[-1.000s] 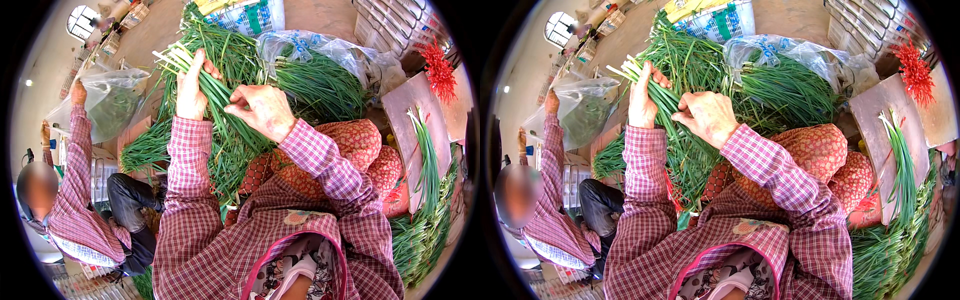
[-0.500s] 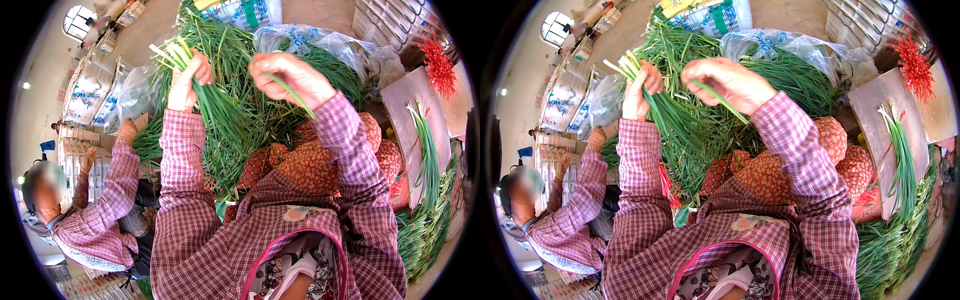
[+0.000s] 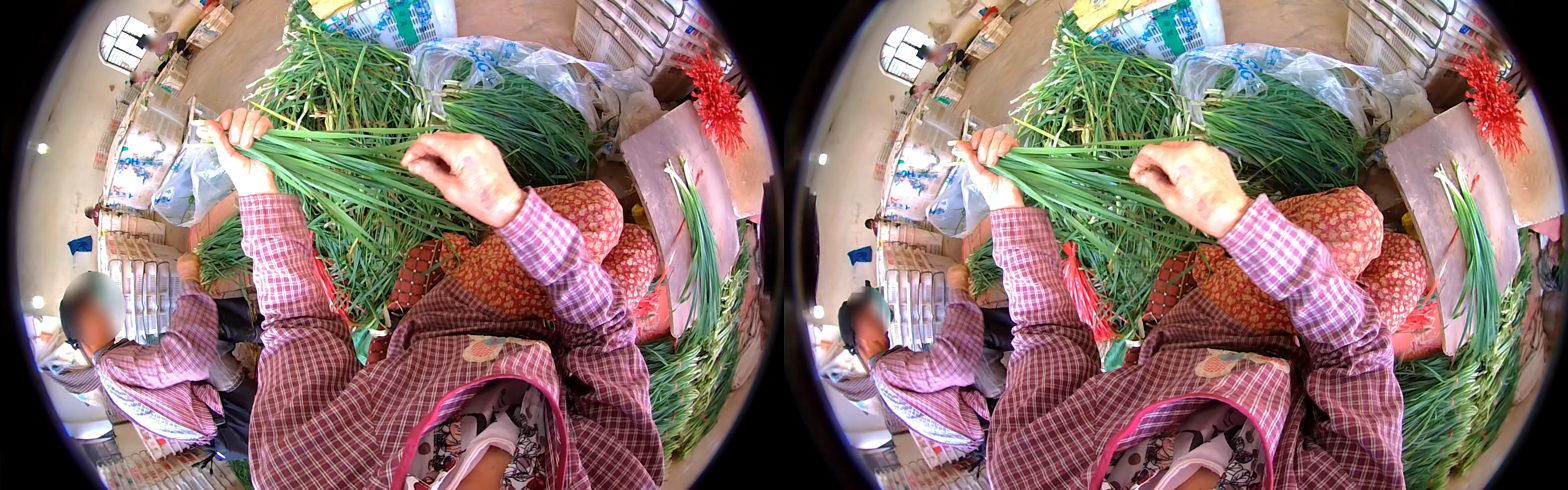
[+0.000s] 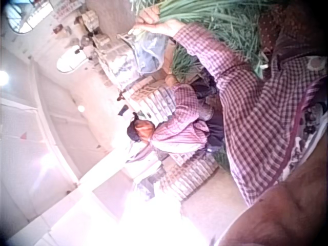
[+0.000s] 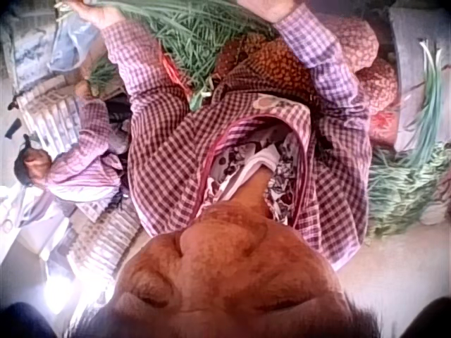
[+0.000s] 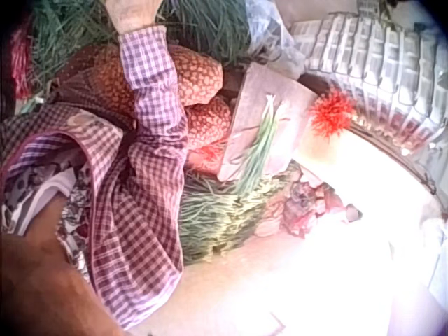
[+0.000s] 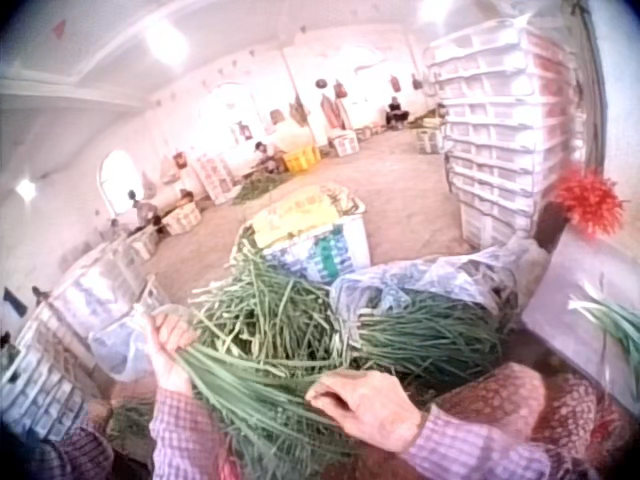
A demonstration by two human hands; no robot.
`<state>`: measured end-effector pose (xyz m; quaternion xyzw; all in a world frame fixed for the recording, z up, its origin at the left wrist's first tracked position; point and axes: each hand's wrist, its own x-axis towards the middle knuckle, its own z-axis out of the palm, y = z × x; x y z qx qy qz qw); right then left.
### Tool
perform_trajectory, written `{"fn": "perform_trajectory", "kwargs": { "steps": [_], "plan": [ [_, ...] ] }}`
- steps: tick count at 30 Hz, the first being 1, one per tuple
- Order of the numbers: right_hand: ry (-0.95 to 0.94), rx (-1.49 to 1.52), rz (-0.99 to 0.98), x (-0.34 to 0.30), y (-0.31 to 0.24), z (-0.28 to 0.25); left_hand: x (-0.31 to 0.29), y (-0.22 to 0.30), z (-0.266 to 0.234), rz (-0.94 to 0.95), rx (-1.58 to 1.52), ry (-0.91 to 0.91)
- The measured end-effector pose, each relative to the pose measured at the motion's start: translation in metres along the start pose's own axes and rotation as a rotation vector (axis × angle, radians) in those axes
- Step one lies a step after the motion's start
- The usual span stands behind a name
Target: The person sorts bunches of green chives by hand, removes damaged leaves, and bundles them together using a red string on a small wooden board.
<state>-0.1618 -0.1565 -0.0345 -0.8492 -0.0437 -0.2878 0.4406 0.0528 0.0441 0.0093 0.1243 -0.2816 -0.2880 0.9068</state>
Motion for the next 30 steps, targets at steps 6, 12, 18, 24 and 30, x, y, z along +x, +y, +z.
{"fn": "perform_trajectory", "kwargs": {
  "steps": [6,12,18,24,30],
  "plan": [
    [0.151,-0.285,-0.201,0.006,-0.007,0.031,0.004,0.001,0.003,-0.022,-0.084,-0.07],
    [0.025,-0.297,-0.156,-0.007,0.008,0.038,0.002,0.013,0.007,0.001,-0.079,-0.106],
    [-0.298,-0.599,0.011,-0.036,0.049,0.025,-0.003,0.038,0.007,0.087,-0.071,-0.095],
    [-0.674,-0.944,0.6,-0.03,0.051,-0.021,-0.001,0.064,0.018,0.175,-0.03,-0.1],
    [0.037,-0.788,-0.013,0.012,0.012,-0.033,-0.012,0.015,0.051,0.188,0.582,-0.046]
  ]
}}
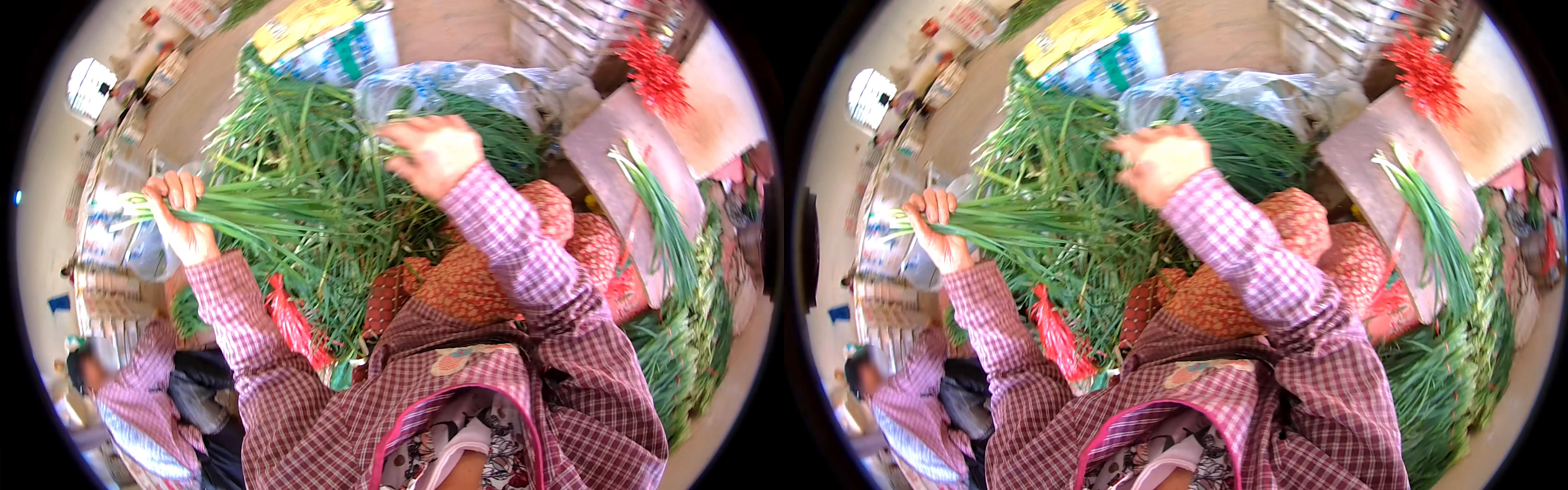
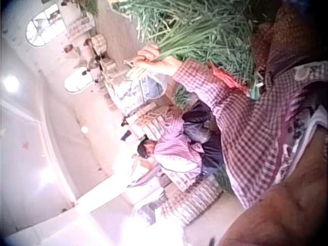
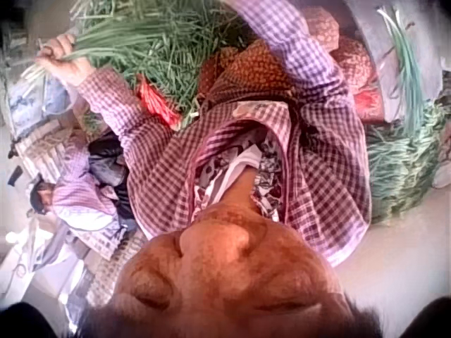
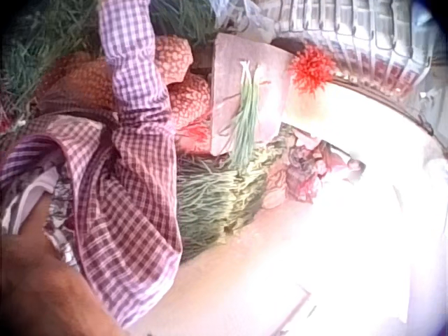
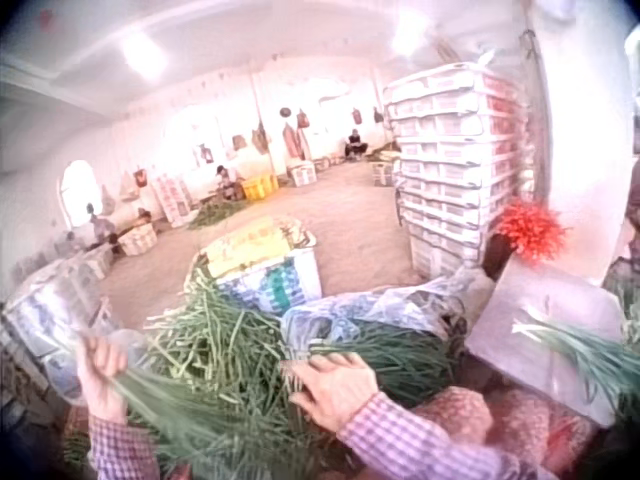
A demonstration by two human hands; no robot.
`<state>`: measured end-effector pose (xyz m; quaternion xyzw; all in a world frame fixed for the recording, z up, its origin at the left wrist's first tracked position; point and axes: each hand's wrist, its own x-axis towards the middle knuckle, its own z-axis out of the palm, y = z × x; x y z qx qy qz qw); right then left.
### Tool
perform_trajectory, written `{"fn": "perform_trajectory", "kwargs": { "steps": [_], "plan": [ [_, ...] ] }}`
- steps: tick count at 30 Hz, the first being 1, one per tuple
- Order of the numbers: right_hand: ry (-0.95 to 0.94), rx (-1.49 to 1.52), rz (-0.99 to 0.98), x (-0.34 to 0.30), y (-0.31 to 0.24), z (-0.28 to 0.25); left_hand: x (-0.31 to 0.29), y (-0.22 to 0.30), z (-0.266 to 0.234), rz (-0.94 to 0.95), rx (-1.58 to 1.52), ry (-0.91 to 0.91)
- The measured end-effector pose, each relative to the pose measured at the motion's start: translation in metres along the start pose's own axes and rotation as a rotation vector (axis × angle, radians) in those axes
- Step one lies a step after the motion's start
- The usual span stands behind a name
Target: The person sorts bunches of green chives by hand, removes damaged leaves, and bundles them together using a red string on a small wooden board.
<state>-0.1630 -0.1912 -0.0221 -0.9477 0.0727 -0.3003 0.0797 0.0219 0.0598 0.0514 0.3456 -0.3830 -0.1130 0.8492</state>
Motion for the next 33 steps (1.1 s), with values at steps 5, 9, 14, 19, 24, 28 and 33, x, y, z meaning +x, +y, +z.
{"fn": "perform_trajectory", "kwargs": {
  "steps": [5,9,14,19,24,28,33],
  "plan": [
    [-0.026,0.383,-0.066,0.028,-0.056,-0.021,-0.003,-0.056,0.101,0.064,0.088,-0.048],
    [0.131,0.472,-0.089,0.041,-0.043,-0.032,0.002,-0.067,0.149,0.014,-0.404,-0.102],
    [0.264,-0.092,-0.108,0.008,0.017,-0.107,0.024,-0.1,0.171,-0.134,-0.769,-0.175],
    [0.184,-0.585,0.021,-0.075,0.118,-0.212,0.051,-0.153,0.139,-0.207,-0.666,-0.085],
    [-0.101,-0.718,0.464,-0.159,0.182,-0.247,0.012,-0.208,0.072,-0.423,-0.356,0.15],
    [-0.098,-0.448,0.664,-0.224,0.239,-0.223,-0.023,-0.237,0.026,-0.561,-0.095,0.324],
    [-0.245,-0.506,0.765,-0.247,0.255,-0.201,-0.058,-0.268,-0.007,-0.608,0.121,0.398]
  ]
}}
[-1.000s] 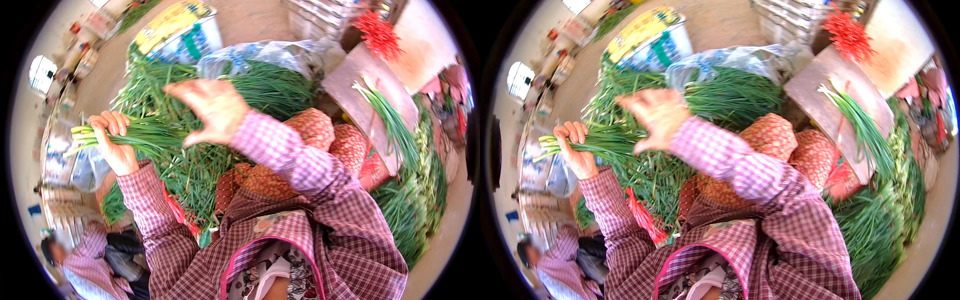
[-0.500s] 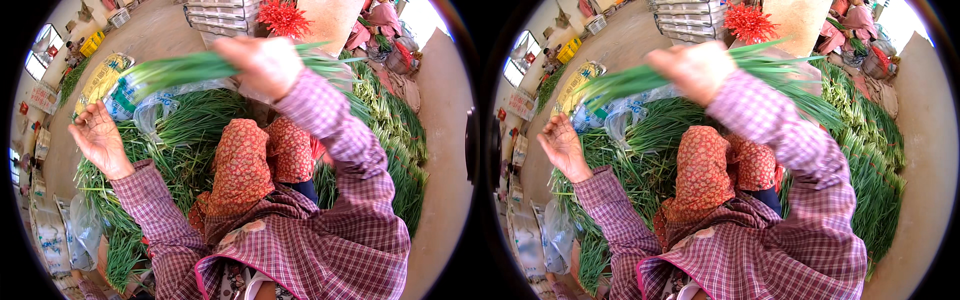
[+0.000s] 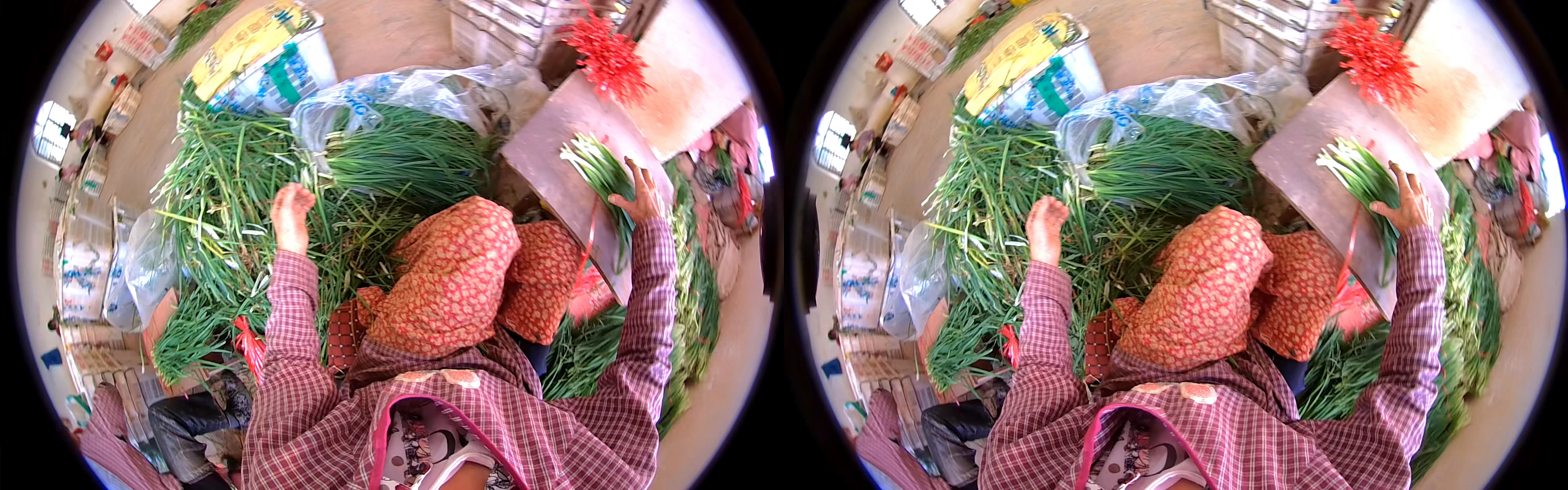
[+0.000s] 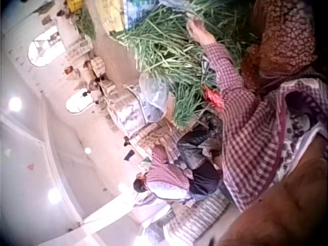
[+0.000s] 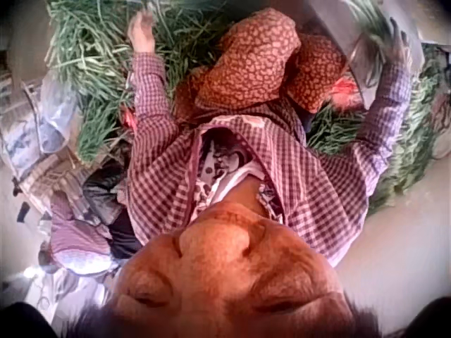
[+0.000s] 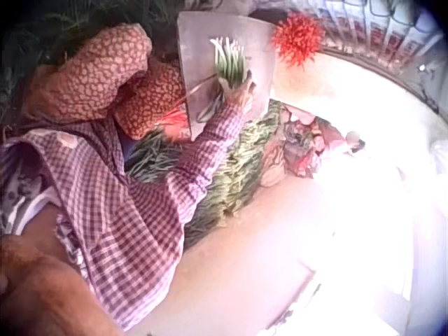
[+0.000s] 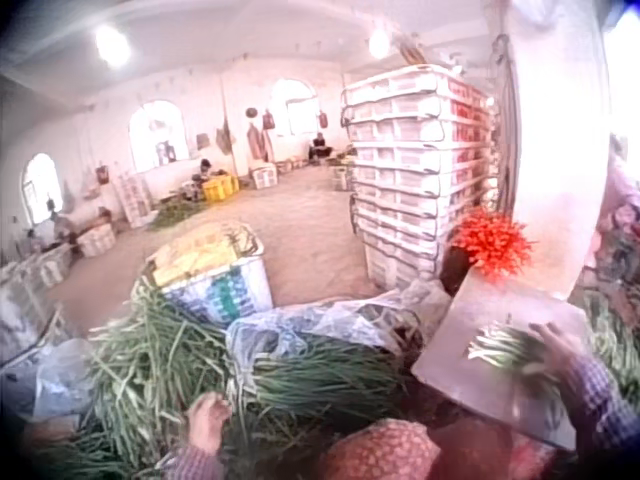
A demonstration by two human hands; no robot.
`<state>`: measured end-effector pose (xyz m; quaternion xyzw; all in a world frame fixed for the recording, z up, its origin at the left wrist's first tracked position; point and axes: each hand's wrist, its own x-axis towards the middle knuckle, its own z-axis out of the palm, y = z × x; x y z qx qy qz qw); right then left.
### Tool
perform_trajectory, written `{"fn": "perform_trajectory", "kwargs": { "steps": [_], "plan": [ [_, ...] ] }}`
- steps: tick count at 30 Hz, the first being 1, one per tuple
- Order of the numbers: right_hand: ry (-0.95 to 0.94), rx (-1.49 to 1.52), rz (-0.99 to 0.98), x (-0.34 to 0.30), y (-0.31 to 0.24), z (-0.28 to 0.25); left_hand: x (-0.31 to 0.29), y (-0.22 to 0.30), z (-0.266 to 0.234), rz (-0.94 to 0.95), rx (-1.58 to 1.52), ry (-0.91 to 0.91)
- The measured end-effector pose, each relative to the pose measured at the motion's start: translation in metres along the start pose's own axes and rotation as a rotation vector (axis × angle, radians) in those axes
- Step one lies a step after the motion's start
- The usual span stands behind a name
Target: The person sorts bunches of green chives by hand, removes damaged leaves, and bundles them together using a red string on a small wooden board.
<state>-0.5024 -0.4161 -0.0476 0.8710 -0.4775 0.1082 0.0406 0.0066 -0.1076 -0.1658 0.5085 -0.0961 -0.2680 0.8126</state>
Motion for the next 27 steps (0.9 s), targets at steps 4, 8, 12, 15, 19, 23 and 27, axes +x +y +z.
{"fn": "perform_trajectory", "kwargs": {
  "steps": [4,8,12,15,19,23,27],
  "plan": [
    [0.146,0.31,-0.254,0.039,-0.109,-0.004,-0.005,-0.019,0.009,-0.056,0.423,-0.078],
    [-0.08,0.699,-0.516,0.067,-0.24,0.041,0.016,-0.059,0.019,0.041,0.643,-0.148],
    [-0.359,0.483,-0.553,0.089,-0.314,0.139,0.045,-0.098,0.02,0.016,0.815,-0.164],
    [-0.372,0.454,-0.661,0.1,-0.362,0.197,0.057,-0.115,0.003,-0.063,0.892,-0.064],
    [-0.368,0.374,-0.727,0.112,-0.416,0.251,0.07,-0.113,-0.002,-0.133,0.891,0.039],
    [-0.39,0.312,-0.782,0.122,-0.45,0.281,0.097,-0.1,0.001,-0.087,0.926,-0.023],
    [-0.494,0.338,-0.749,0.127,-0.459,0.293,0.135,-0.095,0.007,0.069,0.913,-0.087]
  ]
}}
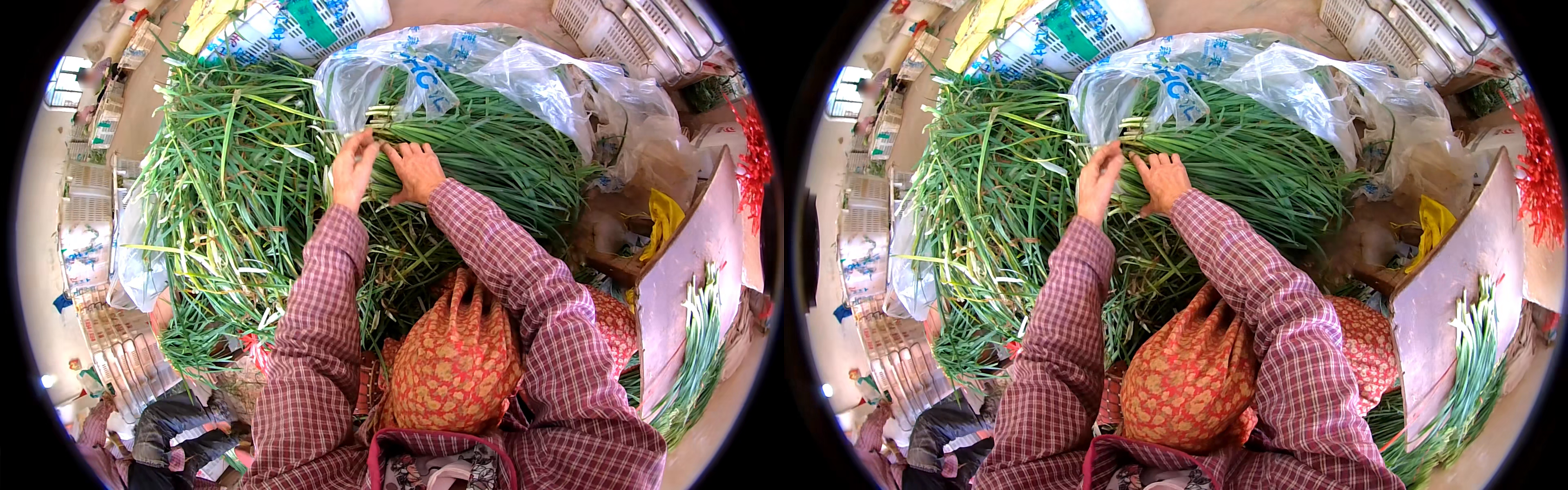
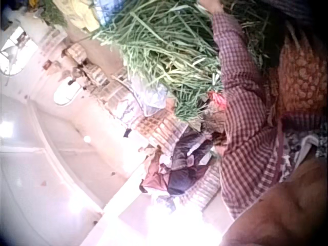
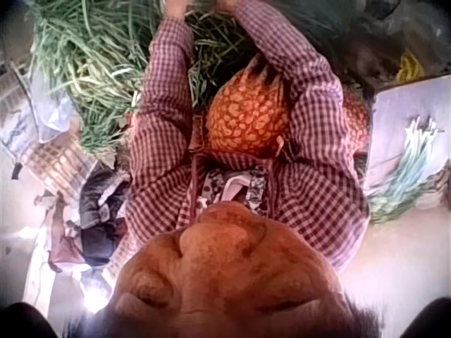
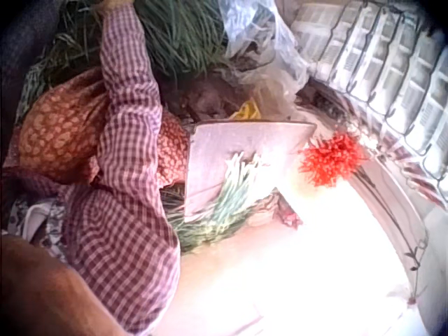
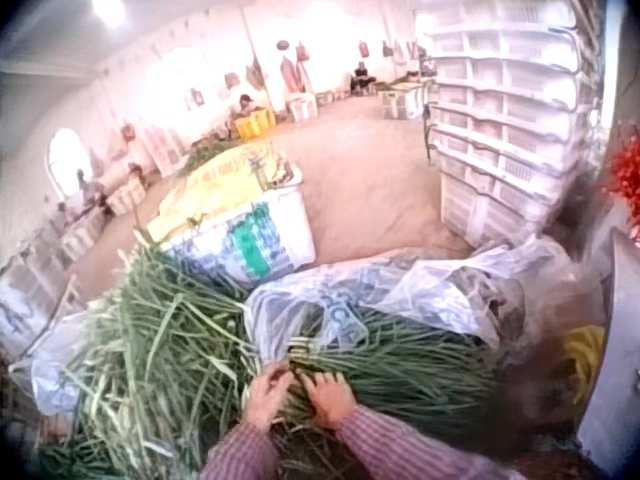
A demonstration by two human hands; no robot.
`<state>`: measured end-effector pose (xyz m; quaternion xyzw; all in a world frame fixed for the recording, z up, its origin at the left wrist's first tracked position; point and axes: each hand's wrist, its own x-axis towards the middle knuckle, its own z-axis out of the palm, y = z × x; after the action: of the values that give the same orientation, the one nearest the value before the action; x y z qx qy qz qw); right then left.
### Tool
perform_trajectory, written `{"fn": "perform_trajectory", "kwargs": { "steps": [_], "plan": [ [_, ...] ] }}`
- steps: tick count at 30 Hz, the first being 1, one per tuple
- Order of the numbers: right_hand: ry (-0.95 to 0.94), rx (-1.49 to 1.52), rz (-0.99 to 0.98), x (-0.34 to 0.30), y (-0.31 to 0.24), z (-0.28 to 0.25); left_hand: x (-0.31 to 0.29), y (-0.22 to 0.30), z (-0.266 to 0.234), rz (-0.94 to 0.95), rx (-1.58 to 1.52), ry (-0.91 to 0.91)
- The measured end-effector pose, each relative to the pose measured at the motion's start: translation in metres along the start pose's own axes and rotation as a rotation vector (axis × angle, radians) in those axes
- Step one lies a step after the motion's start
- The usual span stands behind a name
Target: The person sorts bunches of green chives by hand, removes damaged leaves, and bundles them together using a red string on a small wooden board.
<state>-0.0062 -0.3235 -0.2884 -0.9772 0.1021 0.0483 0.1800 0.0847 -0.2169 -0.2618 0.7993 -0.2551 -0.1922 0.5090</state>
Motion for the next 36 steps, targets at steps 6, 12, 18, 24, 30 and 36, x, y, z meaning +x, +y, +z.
{"fn": "perform_trajectory", "kwargs": {
  "steps": [6,12,18,24,30,36],
  "plan": [
    [0.003,0.077,0.045,-0.005,0.005,0.01,0.012,-0.041,-0.034,-0.33,0.275,-0.036],
    [-0.052,0.164,0.101,-0.002,0.012,0.01,-0.013,-0.068,-0.036,0.044,0.469,-0.056],
    [-0.121,0.204,0.115,-0.005,0.011,0.002,-0.02,-0.07,-0.041,0.02,0.279,-0.069],
    [-0.121,0.659,0.208,-0.039,0.063,-0.029,-0.03,-0.059,-0.043,0.02,-0.047,-0.036],
    [0.189,1.052,0.117,-0.08,0.089,-0.058,-0.071,-0.001,-0.004,0.128,0.162,0.014],
    [0.27,1.223,0.028,-0.091,0.08,-0.058,-0.077,0.041,0.053,0.232,0.026,-0.146]
  ]
}}
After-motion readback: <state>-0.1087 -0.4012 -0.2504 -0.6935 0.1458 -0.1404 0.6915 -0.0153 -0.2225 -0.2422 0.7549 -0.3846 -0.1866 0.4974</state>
